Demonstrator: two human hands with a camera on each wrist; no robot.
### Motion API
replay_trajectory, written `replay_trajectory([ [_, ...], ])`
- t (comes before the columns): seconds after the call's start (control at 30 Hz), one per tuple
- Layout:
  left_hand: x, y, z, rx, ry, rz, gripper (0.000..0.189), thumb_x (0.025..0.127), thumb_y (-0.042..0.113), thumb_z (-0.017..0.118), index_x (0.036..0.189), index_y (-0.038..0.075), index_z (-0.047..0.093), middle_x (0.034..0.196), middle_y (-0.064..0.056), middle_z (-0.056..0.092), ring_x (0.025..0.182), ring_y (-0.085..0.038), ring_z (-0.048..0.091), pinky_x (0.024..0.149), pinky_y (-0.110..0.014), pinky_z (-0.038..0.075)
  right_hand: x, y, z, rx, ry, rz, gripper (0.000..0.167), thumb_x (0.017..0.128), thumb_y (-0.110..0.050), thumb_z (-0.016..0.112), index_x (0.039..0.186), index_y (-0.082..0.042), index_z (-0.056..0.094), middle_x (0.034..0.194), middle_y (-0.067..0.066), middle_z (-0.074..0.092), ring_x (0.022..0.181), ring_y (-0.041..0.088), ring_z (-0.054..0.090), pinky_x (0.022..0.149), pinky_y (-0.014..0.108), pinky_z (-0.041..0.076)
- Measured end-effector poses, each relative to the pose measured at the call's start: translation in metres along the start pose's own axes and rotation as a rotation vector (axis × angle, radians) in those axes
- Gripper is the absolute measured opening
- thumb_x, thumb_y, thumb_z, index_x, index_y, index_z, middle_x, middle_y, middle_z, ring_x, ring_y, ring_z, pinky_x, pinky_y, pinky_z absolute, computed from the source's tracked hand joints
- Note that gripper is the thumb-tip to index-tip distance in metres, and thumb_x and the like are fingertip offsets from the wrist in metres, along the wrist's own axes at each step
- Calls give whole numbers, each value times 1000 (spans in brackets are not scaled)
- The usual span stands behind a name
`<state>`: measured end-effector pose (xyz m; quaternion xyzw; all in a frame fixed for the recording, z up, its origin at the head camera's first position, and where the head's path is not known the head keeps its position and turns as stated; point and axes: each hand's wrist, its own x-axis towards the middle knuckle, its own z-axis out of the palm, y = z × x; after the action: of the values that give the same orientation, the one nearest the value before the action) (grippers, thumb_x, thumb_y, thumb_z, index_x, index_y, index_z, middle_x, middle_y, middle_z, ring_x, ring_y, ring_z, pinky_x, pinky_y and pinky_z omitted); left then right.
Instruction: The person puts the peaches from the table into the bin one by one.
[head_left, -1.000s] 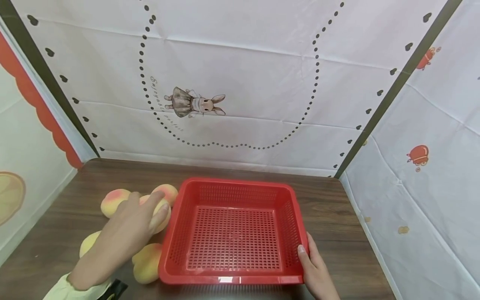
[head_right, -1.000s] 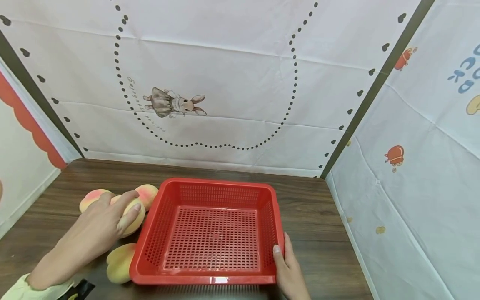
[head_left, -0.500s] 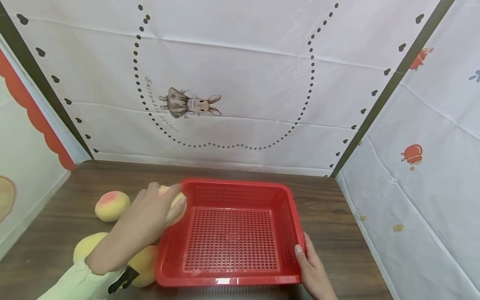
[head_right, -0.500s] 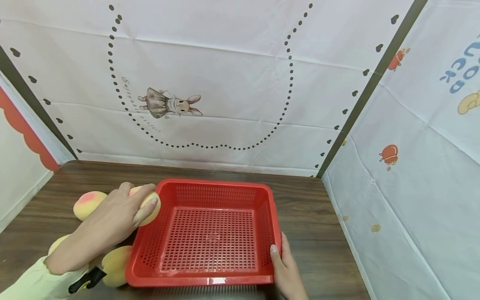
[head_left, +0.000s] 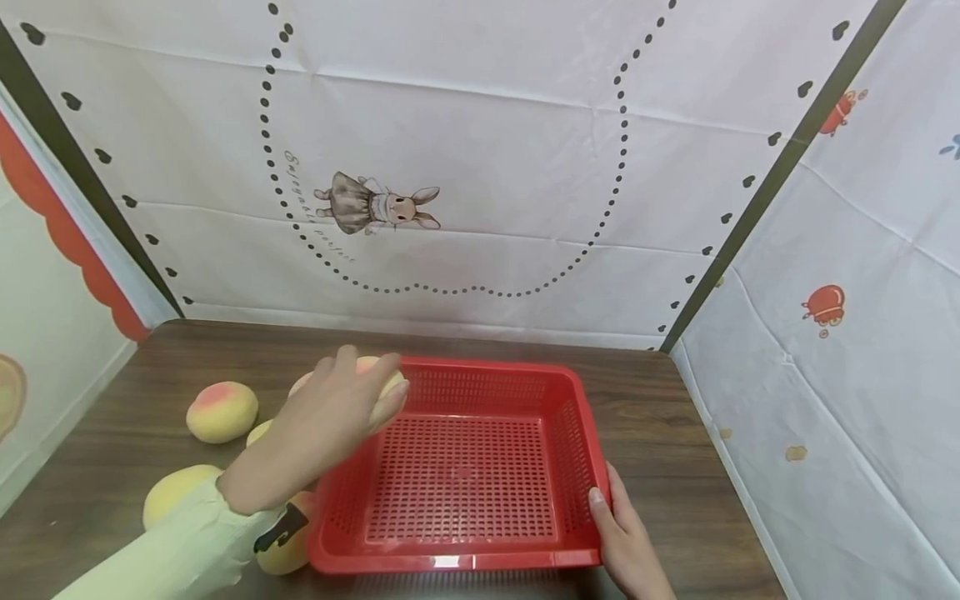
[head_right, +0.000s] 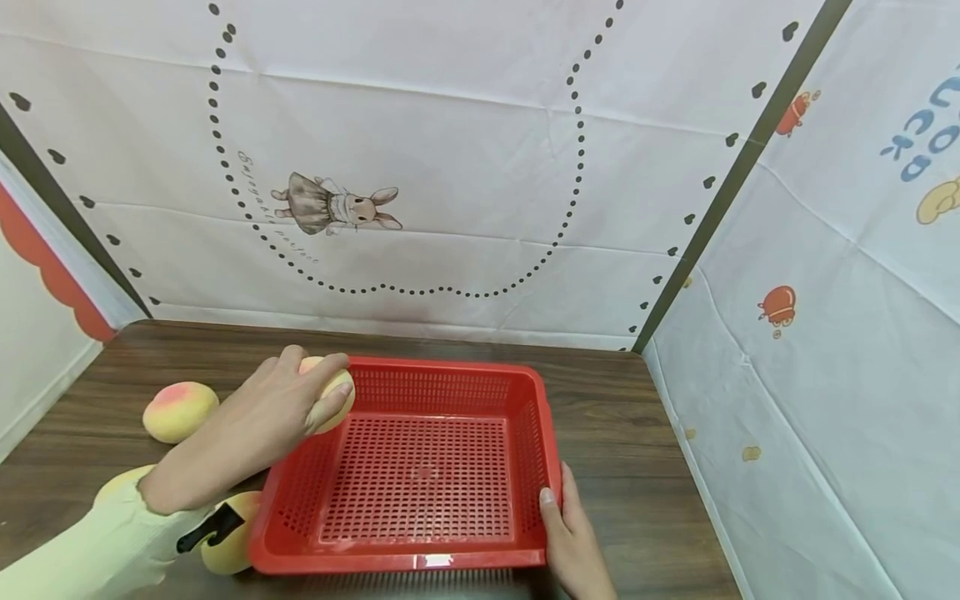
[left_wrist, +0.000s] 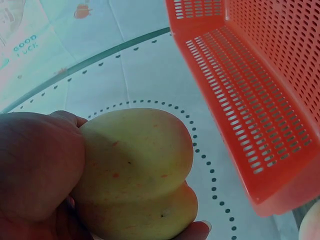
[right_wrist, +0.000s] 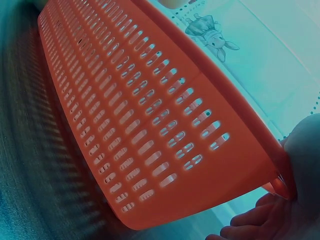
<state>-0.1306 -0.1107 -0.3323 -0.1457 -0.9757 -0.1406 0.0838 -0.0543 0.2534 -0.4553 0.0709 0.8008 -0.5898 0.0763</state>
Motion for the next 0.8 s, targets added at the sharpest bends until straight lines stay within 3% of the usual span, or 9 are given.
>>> replay_trajectory([
  [0.27, 9, 8, 4, -31, -13, 60, 20, 109, 43, 46, 109, 24, 54, 82, -7, 48, 78, -29, 47, 68, -38, 39, 0, 0, -1, -53, 20, 12, 61, 113, -25, 41, 165, -6, 17, 157, 30, 44, 124, 32, 63, 91, 31, 55],
  [0.47, 14, 9, 3, -33, 2, 40, 22, 109, 41, 46, 109, 21, 54, 86, -14, 49, 78, -33, 51, 62, -42, 43, 0, 1, -1, -36, 11, 18, 62, 113, -26, 41, 166, -6, 15, 157, 31, 43, 122, 31, 64, 89, 29, 55],
  [0.8, 23, 5, 10, -55, -21, 40, 26, 109, 43, 42, 100, 22, 52, 83, -10, 47, 80, -31, 48, 62, -37, 39, 0, 1, 1, -15, 5, -7, 61, 113, -24, 41, 165, -6, 16, 156, 32, 43, 121, 32, 64, 87, 26, 55],
])
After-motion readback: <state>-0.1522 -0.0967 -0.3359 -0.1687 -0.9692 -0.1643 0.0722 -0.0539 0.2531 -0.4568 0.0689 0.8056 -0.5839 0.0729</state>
